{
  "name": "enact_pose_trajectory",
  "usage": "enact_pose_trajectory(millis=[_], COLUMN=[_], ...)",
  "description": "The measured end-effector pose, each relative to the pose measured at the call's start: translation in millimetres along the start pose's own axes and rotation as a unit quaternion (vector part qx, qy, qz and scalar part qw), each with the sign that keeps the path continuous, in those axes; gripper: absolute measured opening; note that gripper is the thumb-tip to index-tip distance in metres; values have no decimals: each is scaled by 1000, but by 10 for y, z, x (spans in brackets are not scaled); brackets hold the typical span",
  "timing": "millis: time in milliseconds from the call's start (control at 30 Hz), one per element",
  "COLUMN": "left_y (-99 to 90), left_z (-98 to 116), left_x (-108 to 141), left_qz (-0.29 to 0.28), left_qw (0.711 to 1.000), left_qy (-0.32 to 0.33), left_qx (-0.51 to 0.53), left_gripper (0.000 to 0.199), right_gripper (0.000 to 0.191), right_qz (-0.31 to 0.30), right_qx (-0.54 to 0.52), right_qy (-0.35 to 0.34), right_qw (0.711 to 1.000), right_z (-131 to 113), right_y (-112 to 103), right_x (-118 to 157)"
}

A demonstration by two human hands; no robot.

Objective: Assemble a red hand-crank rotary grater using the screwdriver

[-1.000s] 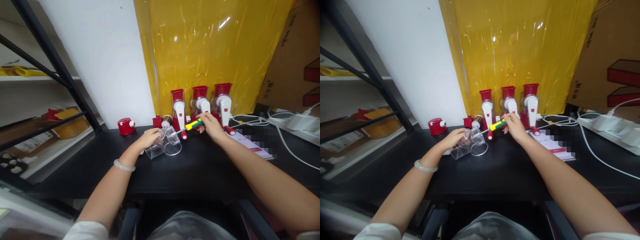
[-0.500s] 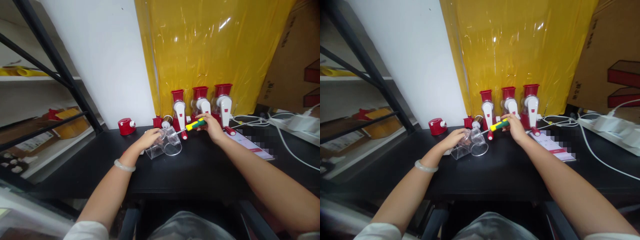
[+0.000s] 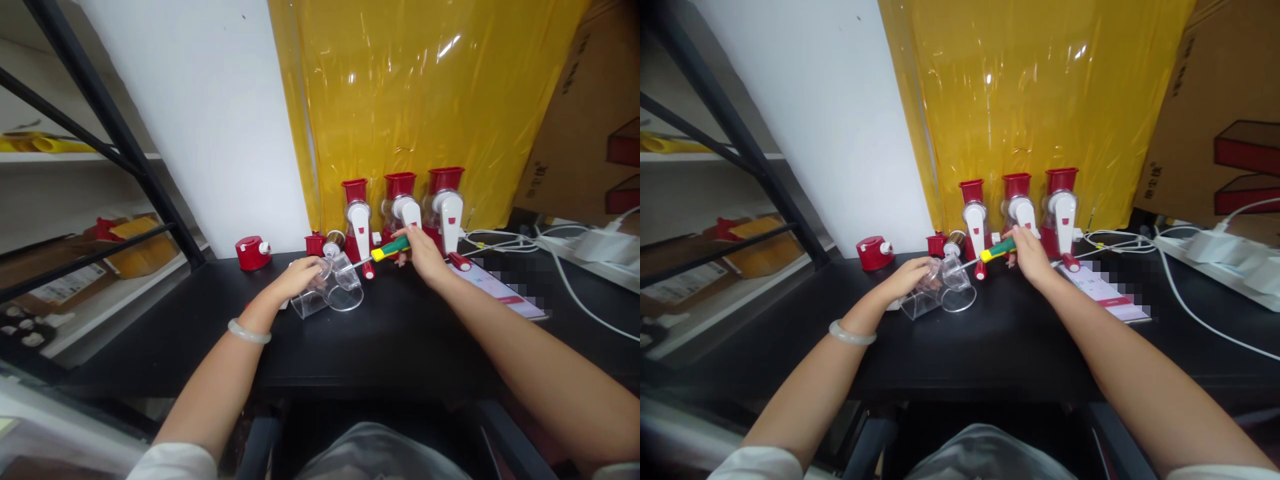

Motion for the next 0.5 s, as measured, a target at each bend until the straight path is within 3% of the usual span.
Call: enact_pose_trajectory(millis=[267, 500], left_y=[2, 2], left_z=[-1, -5], left_x=[-6, -12], left_qz=[-3, -3], left_qw=[1000, 1000], left_qy=[2, 5], left_qx=[-5, -2], left_gripper=[34, 34], right_gripper=[21, 31], right_qz=[-14, -12], right_qx=[-48, -41], right_qy=[11, -19], right_qw=[999, 999], right_z=[27, -38], right_y=[1, 17], right_x=[-26, -6])
Point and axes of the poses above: each hand's wrist, its own x-axis away from the middle knuckle, its own y-axis out of the palm, z = x × y, the point moved 7 cm from there along -x, towards the middle knuckle, and after that the axes turned 12 degrees about -z, right-handed, at the moved point
